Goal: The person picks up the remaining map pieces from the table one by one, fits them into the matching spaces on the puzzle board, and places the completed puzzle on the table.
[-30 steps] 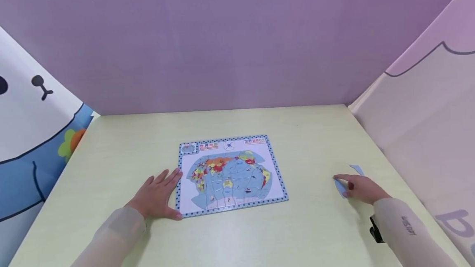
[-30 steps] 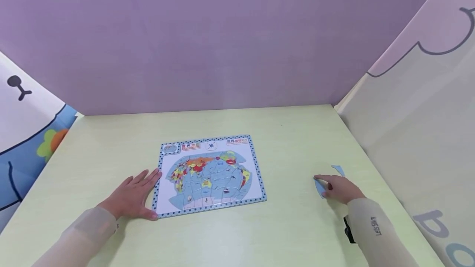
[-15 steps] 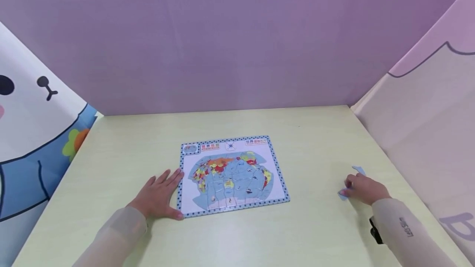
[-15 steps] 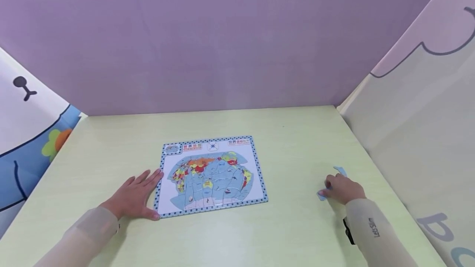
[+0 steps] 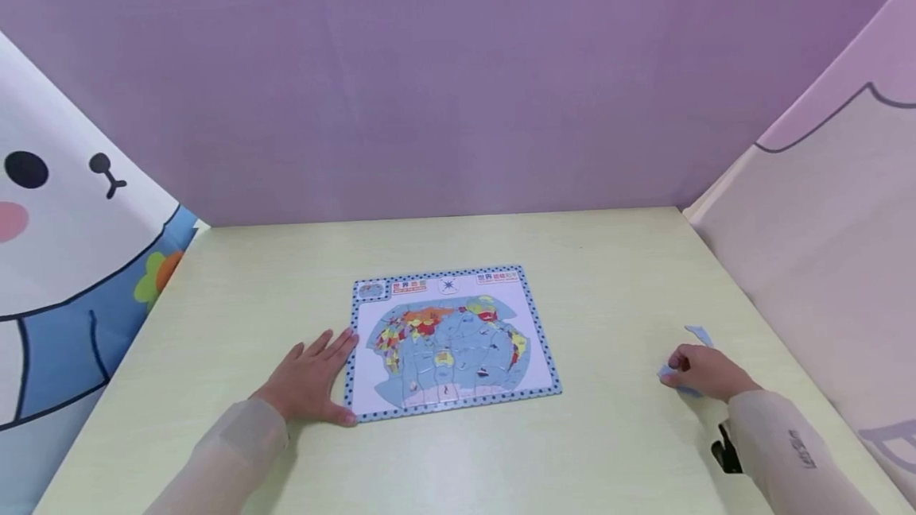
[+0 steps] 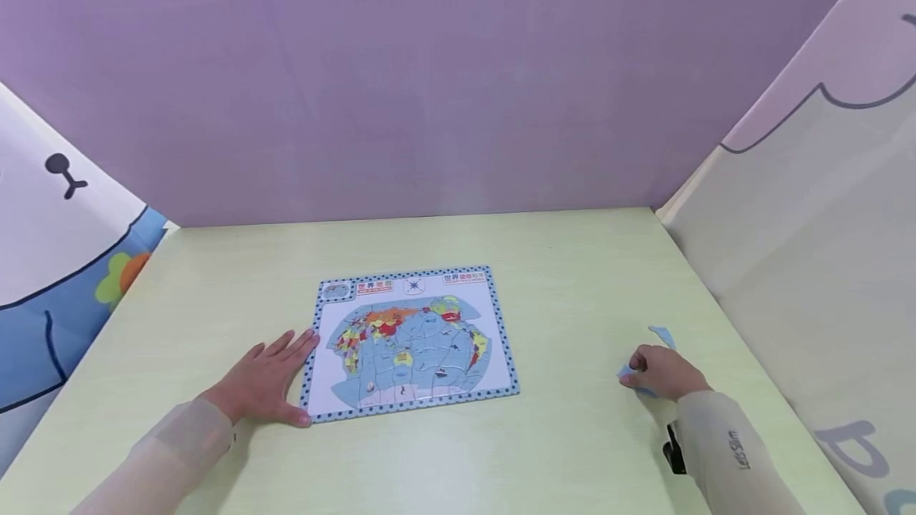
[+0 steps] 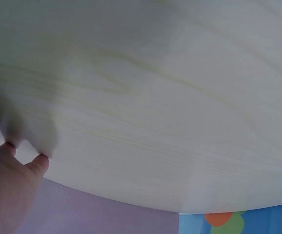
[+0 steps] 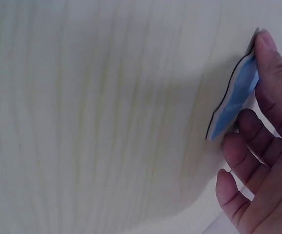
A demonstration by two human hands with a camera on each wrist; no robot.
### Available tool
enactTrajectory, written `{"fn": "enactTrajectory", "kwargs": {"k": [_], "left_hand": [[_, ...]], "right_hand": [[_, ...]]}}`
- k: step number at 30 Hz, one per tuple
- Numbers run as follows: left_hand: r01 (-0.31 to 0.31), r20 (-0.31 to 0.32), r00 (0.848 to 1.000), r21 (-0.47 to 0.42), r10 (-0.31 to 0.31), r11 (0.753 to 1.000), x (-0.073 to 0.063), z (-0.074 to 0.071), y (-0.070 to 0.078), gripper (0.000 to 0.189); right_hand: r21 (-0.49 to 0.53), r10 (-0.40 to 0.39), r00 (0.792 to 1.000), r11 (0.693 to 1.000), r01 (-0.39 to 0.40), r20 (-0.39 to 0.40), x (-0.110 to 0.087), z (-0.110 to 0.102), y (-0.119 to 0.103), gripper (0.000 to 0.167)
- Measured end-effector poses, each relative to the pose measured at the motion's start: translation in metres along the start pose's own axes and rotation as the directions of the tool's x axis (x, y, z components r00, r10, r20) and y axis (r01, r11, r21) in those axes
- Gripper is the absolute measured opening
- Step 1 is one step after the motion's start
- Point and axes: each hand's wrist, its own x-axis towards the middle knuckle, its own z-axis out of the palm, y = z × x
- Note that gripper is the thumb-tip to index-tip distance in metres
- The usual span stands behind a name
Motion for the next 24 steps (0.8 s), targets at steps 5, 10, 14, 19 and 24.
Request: {"fn": "enactTrajectory", "kwargs": {"k": [5, 10, 14, 19, 24], "left_hand": [[-0.005, -0.003, 1.000, -0.011, 0.005, 1.000, -0.001, 0.000, 0.002, 0.121], [-0.003, -0.001, 1.000, -0.007, 0.003, 1.000, -0.001, 0.000, 0.002, 0.121], [-0.004, -0.001, 1.000, -0.002, 0.004, 1.000, 0.000, 0.000, 0.002, 0.121], [0.005, 0.000, 1.000, -0.006, -0.005, 1.000, 0.000, 0.000, 0.002, 0.121], [0.018, 0.003, 1.000, -0.007, -0.018, 1.000, 0.000, 0.000, 0.002, 0.121]], "right_hand": [[0.017, 0.005, 1.000, 1.000, -0.005, -0.007, -0.003, -0.001, -0.005, 0.026], [0.078, 0.006, 1.000, 0.997, -0.007, 0.016, 0.000, -0.004, -0.012, 0.024], [0.092, -0.026, 0.999, 0.995, 0.024, 0.020, 0.005, -0.005, -0.018, 0.019], [0.095, -0.058, 0.998, 0.994, 0.058, 0.004, 0.016, -0.008, -0.032, 0.011], [0.182, -0.080, 0.997, 0.980, 0.081, -0.014, 0.028, -0.008, -0.051, 0.011]]}}
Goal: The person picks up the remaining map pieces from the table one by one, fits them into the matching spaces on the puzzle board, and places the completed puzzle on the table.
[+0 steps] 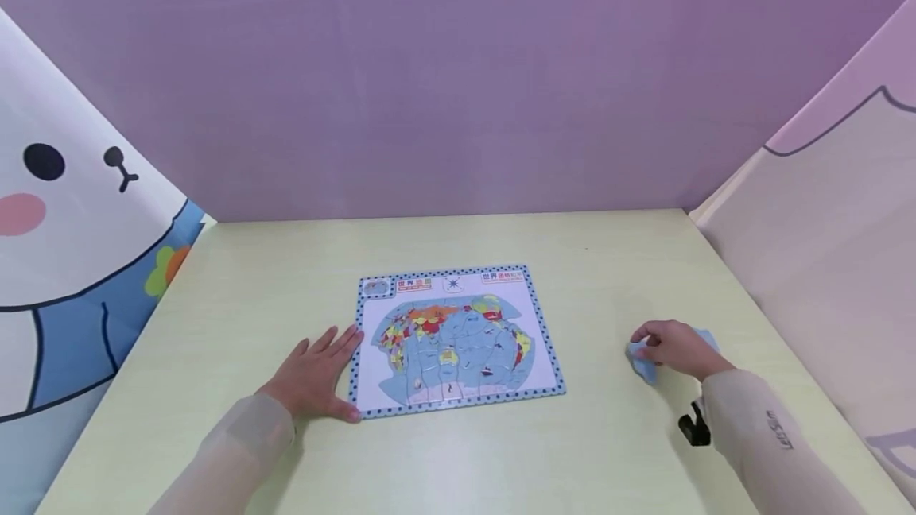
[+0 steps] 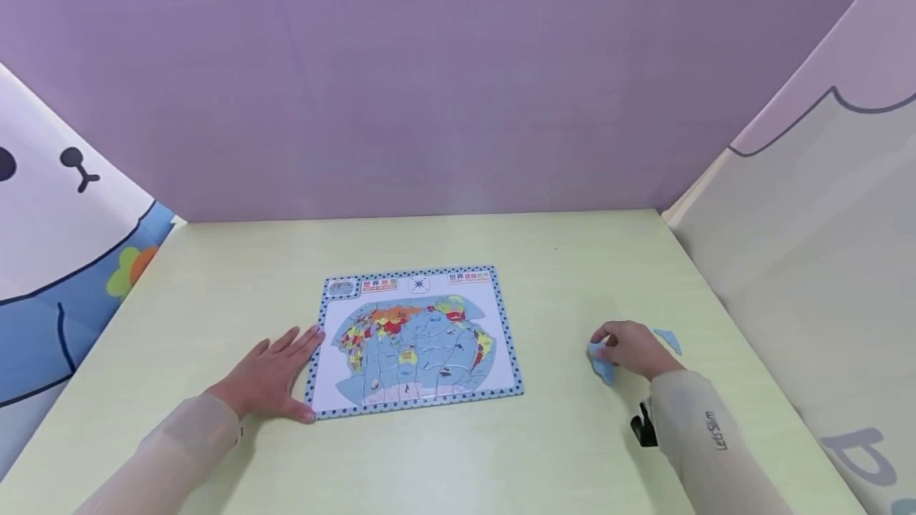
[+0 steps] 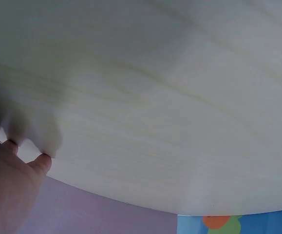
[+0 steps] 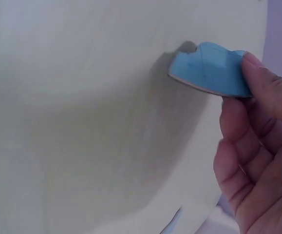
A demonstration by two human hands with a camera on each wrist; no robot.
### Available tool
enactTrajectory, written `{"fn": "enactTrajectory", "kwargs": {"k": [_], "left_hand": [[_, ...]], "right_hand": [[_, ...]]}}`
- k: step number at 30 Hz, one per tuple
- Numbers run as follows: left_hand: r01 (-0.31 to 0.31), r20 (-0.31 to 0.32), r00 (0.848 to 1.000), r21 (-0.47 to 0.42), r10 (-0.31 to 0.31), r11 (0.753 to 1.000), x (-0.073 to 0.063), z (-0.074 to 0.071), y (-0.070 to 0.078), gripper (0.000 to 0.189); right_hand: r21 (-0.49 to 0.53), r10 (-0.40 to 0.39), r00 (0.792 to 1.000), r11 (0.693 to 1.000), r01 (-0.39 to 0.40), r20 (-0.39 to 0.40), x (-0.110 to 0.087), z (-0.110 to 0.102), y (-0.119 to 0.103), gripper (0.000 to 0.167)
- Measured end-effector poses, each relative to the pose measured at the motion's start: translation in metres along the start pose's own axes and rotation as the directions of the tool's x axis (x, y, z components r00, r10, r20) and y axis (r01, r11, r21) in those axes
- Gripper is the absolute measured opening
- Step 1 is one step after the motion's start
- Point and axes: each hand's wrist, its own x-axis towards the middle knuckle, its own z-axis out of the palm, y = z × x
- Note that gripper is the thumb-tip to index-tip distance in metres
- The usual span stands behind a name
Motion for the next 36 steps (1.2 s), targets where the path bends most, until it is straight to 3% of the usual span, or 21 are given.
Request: {"fn": "enactTrajectory", "kwargs": {"k": [4, 10, 18, 26, 36], "left_hand": [[0.014, 0.009, 1.000, -0.016, -0.014, 1.000, 0.000, 0.000, 0.001, 0.121], [0.008, -0.002, 1.000, -0.007, -0.008, 1.000, 0.001, -0.001, 0.000, 0.120], [-0.001, -0.009, 1.000, -0.025, 0.001, 1.000, 0.000, -0.002, -0.001, 0.119], [0.001, -0.004, 1.000, -0.044, -0.002, 0.999, 0.000, -0.001, 0.002, 0.118], [0.012, 0.016, 1.000, -0.023, -0.011, 1.000, 0.000, -0.002, 0.002, 0.117]], "right_hand": [[0.020, -0.054, 0.999, 0.998, 0.054, 0.001, 0.012, 0.005, -0.017, 0.015], [0.061, -0.054, 0.998, 0.997, 0.054, 0.010, 0.032, 0.015, -0.044, 0.035], [0.117, 0.033, 0.999, 0.993, -0.035, 0.020, 0.055, 0.029, -0.072, 0.020], [-0.024, 0.037, 0.999, 0.999, -0.037, 0.001, 0.055, 0.029, -0.067, 0.008], [-0.150, 0.082, 0.994, 0.986, -0.070, 0.076, 0.050, 0.031, -0.064, 0.011]]}}
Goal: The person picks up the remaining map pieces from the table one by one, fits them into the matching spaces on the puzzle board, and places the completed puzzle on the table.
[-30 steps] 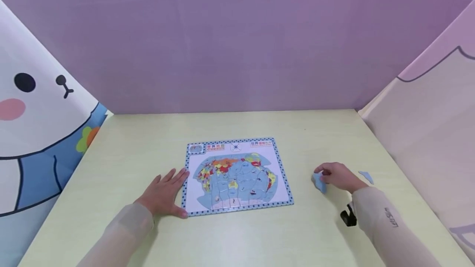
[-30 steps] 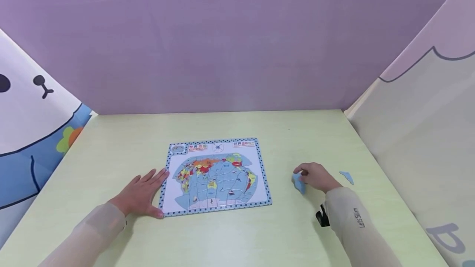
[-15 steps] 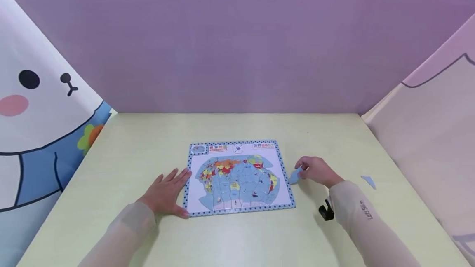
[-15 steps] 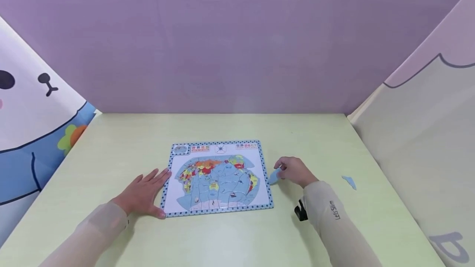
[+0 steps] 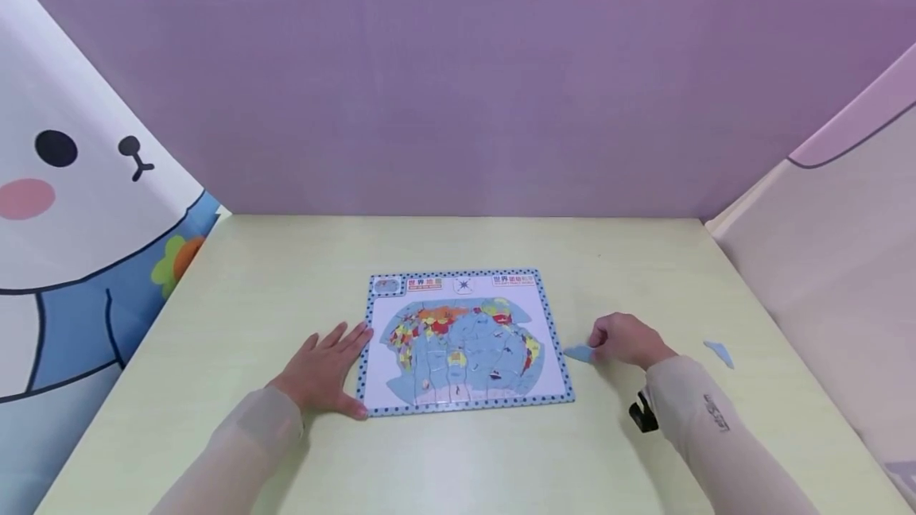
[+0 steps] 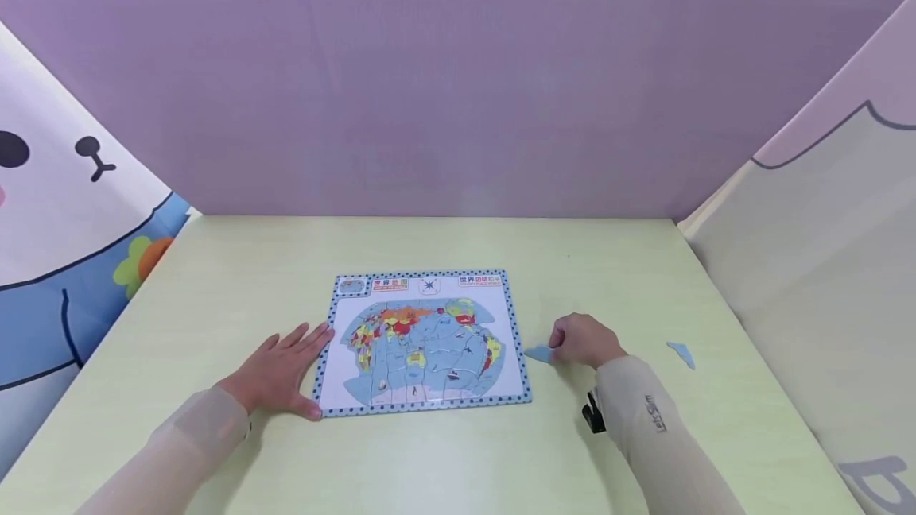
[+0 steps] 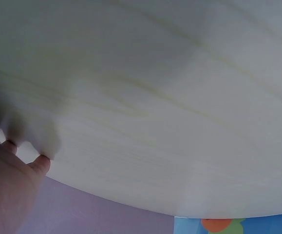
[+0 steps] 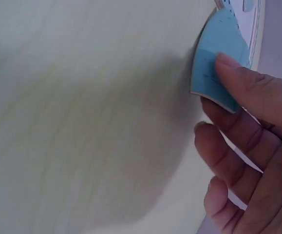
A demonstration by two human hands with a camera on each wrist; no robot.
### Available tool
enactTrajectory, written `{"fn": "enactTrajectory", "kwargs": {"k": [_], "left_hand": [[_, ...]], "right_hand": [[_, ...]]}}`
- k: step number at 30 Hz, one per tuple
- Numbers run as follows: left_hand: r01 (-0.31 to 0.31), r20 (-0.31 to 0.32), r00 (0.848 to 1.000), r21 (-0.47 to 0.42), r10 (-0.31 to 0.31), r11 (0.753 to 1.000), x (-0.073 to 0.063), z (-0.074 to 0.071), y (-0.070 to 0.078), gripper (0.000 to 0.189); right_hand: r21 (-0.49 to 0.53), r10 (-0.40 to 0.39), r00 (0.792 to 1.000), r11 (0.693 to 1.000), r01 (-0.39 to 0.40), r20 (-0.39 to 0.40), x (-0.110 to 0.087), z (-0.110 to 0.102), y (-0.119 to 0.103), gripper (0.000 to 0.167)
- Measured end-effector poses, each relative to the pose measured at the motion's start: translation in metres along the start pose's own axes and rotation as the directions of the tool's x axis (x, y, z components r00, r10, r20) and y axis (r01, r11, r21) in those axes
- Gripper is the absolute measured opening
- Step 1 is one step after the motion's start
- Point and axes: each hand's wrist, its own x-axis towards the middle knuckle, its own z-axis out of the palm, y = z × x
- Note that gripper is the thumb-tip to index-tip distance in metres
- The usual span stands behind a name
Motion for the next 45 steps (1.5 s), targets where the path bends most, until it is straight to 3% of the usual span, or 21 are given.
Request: {"fn": "enactTrajectory", "kwargs": {"k": [9, 17, 28, 32, 37, 41, 45], "left_hand": [[0.012, 0.000, 1.000, 0.052, -0.012, 0.999, 0.001, -0.001, 0.001, 0.118], [0.007, 0.026, 1.000, 0.153, -0.011, 0.988, 0.001, -0.008, 0.003, 0.116], [-0.037, 0.003, 0.999, 0.170, 0.037, 0.985, -0.004, -0.006, -0.003, 0.104], [-0.046, -0.010, 0.999, 0.129, 0.048, 0.991, -0.006, -0.005, -0.001, 0.101], [-0.043, -0.011, 0.999, 0.095, 0.044, 0.995, -0.008, -0.005, 0.000, 0.101], [-0.049, -0.012, 0.999, 0.087, 0.050, 0.995, -0.008, -0.005, -0.001, 0.102], [-0.045, -0.005, 0.999, 0.064, 0.046, 0.997, -0.009, -0.004, -0.001, 0.104]], "right_hand": [[-0.167, 0.021, 0.997, 0.986, -0.009, 0.075, 0.007, -0.002, -0.013, 0.018], [-0.187, 0.000, 0.997, 0.982, 0.016, 0.082, 0.006, 0.002, -0.026, 0.005], [-0.164, -0.043, 0.999, 0.985, 0.045, 0.017, 0.014, -0.007, -0.043, 0.007], [-0.117, -0.055, 0.999, 0.992, 0.055, 0.004, 0.022, -0.010, -0.058, 0.010], [0.068, -0.069, 0.998, 0.995, 0.069, 0.006, 0.036, -0.004, -0.082, 0.016], [0.217, -0.081, 0.997, 0.973, 0.076, 0.016, 0.044, 0.009, -0.099, 0.019], [0.298, -0.117, 0.992, 0.949, 0.099, 0.043, 0.052, 0.023, -0.112, 0.018]]}}
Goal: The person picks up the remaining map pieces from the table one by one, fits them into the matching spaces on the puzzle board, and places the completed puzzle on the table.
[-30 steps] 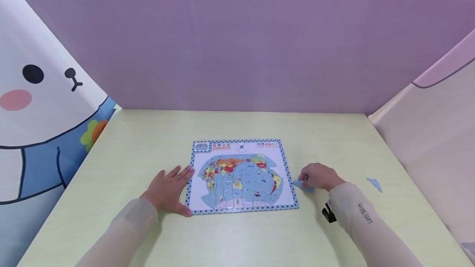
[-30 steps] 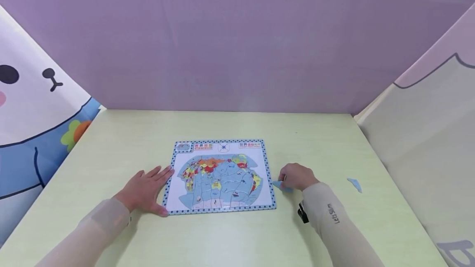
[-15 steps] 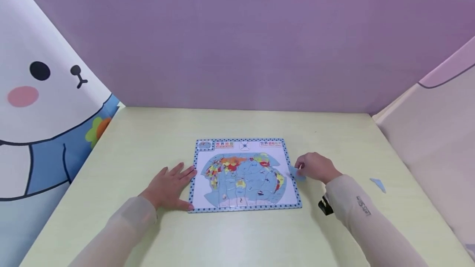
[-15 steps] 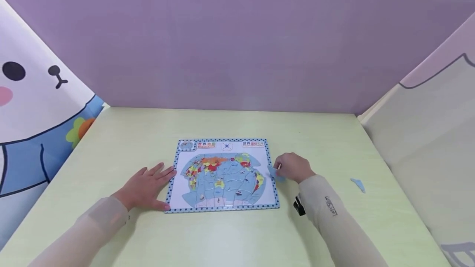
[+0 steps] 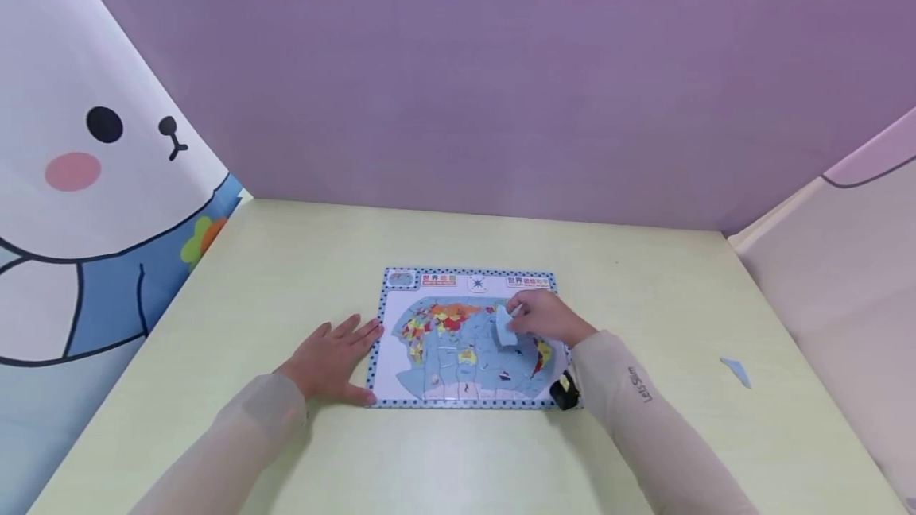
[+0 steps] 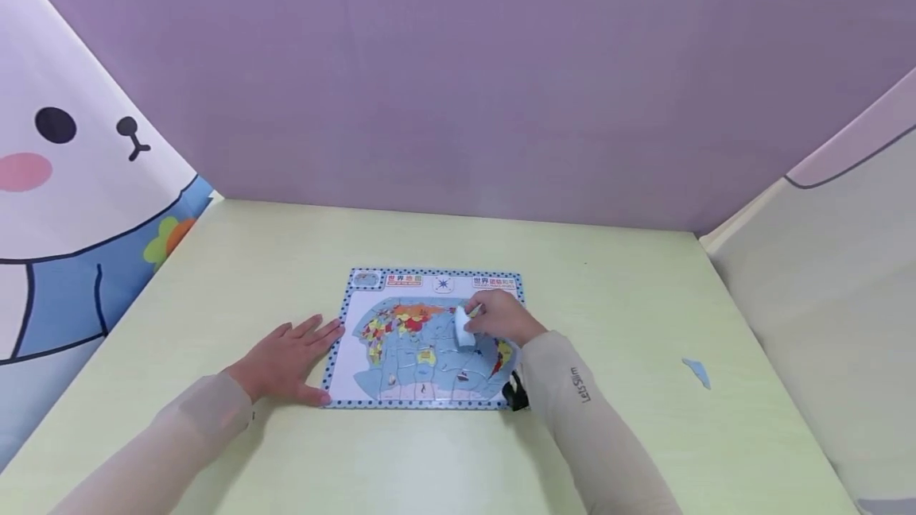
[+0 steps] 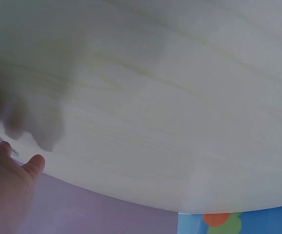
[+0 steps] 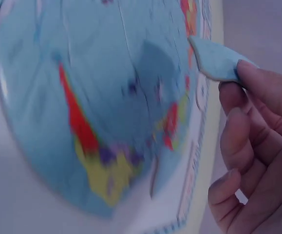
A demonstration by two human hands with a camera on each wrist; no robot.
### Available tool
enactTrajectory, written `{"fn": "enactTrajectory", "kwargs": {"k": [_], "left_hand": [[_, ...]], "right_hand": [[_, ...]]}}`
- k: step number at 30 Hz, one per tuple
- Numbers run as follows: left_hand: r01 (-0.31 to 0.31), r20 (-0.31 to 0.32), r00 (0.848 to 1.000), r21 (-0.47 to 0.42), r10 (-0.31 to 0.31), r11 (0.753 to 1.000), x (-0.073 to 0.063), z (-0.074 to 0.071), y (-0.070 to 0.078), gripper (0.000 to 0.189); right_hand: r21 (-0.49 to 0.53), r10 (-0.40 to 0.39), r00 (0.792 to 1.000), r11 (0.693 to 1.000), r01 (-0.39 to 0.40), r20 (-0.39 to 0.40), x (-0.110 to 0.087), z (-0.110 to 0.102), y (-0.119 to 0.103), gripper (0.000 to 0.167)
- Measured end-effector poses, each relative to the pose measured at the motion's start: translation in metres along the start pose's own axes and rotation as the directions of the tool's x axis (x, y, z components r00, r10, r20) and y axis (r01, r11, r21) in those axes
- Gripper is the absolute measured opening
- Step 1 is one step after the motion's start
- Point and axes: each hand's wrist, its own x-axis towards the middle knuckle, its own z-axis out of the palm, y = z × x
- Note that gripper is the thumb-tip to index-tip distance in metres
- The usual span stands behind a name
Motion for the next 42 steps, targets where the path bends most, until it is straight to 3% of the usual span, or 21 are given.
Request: {"fn": "enactTrajectory", "kwargs": {"k": [9, 15, 24, 35, 42], "left_hand": [[-0.007, 0.009, 1.000, 0.010, 0.007, 1.000, 0.000, -0.001, -0.001, 0.106], [-0.003, -0.016, 1.000, 0.021, 0.003, 1.000, 0.002, 0.000, -0.001, 0.110], [0.005, -0.016, 1.000, 0.000, -0.005, 1.000, 0.000, 0.001, 0.001, 0.112], [-0.004, -0.026, 1.000, 0.029, 0.005, 1.000, 0.004, 0.002, 0.000, 0.112], [0.002, -0.006, 1.000, 0.045, -0.002, 0.999, 0.007, 0.002, 0.001, 0.112]], "right_hand": [[0.135, -0.035, 0.997, 0.990, 0.026, 0.062, 0.016, 0.030, -0.016, 0.027], [0.184, -0.059, 0.998, 0.982, 0.052, 0.033, 0.022, 0.046, -0.033, 0.040], [0.270, -0.143, 0.988, 0.955, 0.121, 0.063, 0.024, 0.076, -0.049, 0.038], [0.168, -0.216, 0.974, 0.965, 0.201, 0.073, 0.029, 0.089, -0.075, 0.031], [0.145, -0.153, 0.983, 0.980, 0.137, 0.102, 0.031, 0.098, -0.085, 0.030]]}}
